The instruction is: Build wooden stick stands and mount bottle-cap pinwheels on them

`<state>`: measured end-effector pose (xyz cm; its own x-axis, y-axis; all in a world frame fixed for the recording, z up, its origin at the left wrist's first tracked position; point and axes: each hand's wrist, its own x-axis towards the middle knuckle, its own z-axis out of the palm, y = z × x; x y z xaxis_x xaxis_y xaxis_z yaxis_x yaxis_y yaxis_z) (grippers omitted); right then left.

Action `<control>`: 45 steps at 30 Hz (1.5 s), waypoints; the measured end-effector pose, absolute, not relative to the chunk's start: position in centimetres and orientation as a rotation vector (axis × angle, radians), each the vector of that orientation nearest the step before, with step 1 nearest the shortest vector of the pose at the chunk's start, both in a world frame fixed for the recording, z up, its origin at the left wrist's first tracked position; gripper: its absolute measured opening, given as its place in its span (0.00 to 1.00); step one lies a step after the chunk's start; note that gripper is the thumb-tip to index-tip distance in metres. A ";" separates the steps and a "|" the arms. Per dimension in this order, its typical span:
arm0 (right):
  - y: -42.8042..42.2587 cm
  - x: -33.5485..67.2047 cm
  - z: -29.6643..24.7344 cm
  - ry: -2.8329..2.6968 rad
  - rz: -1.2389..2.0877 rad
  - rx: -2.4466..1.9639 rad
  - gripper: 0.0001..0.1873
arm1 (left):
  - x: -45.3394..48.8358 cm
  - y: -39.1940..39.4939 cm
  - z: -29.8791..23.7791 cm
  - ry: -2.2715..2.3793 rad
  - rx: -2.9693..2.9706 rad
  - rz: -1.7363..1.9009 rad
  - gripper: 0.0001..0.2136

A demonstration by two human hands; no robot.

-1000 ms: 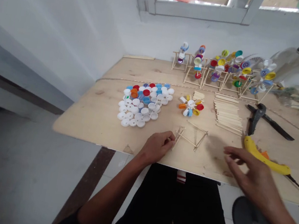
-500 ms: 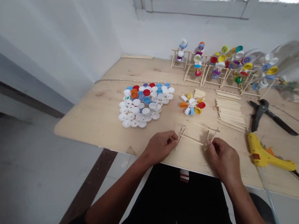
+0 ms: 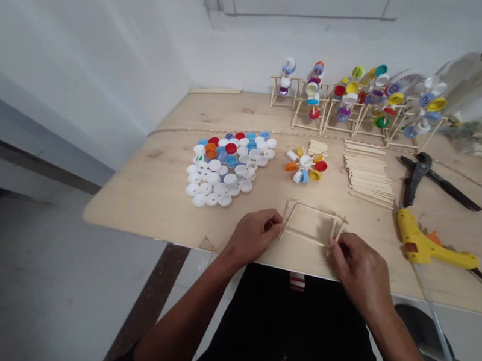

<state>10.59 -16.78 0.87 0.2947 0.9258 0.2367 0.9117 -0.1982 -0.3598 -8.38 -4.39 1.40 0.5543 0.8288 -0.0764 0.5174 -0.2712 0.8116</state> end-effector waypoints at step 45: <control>-16.2 9.1 0.8 -1.788 -0.185 -2.154 0.17 | -8.3 -4.3 1.3 1.079 1.983 0.426 0.07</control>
